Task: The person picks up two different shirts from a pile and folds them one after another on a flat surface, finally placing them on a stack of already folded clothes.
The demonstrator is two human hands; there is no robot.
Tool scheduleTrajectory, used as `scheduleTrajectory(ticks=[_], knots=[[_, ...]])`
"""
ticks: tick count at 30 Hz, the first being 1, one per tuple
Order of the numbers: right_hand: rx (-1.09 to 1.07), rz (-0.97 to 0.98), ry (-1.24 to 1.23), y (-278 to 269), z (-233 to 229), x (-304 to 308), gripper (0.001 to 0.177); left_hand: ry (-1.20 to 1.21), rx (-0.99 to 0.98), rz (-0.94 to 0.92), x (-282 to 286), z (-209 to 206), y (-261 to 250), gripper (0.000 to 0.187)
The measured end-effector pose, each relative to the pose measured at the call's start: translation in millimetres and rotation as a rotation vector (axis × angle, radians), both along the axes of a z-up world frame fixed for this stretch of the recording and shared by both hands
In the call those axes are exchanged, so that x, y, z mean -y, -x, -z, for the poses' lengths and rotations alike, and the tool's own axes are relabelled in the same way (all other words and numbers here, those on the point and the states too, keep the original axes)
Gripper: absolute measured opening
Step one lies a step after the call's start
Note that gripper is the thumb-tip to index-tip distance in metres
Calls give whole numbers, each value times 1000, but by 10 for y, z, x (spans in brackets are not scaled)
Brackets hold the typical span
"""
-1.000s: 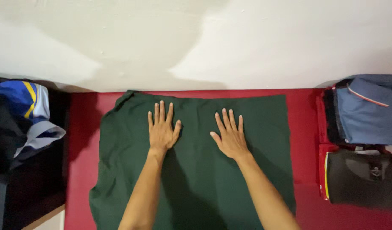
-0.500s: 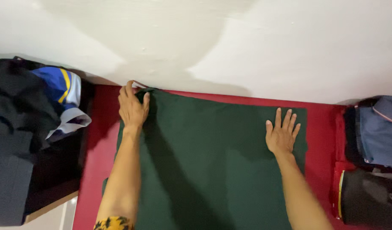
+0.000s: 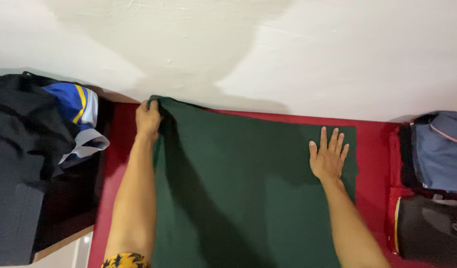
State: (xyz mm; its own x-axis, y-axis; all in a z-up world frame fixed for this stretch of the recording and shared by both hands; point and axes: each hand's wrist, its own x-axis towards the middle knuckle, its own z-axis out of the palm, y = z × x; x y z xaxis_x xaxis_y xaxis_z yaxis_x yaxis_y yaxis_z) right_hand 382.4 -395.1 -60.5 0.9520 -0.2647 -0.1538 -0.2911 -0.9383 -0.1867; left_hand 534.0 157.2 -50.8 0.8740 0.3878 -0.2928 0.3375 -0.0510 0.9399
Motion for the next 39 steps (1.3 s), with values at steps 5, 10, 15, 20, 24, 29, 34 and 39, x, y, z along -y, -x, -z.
scheduleTrajectory(ticks=[5,10,15,20,24,29,34,39], knots=[[0,-15,16,-17,57,77,72,-488,50,17,269,-29,281,51],[151,62,-19,-150,163,392,65,-976,526,241,715,-240,824,58],[142,144,-113,-216,116,733,36,-1220,266,694,836,-109,978,54],[99,142,-29,-294,-79,695,33,-1260,88,600,841,-95,846,63],[369,-40,95,-86,-258,153,55,-1348,197,460,1038,-156,891,60],[161,-185,-171,588,-253,-651,70,-1061,285,717,1763,-174,1594,63],[97,-20,16,893,-193,-3,73,-1114,63,788,1354,-214,1663,64],[83,161,175,981,-285,131,75,-1149,161,678,1320,-139,1766,66]])
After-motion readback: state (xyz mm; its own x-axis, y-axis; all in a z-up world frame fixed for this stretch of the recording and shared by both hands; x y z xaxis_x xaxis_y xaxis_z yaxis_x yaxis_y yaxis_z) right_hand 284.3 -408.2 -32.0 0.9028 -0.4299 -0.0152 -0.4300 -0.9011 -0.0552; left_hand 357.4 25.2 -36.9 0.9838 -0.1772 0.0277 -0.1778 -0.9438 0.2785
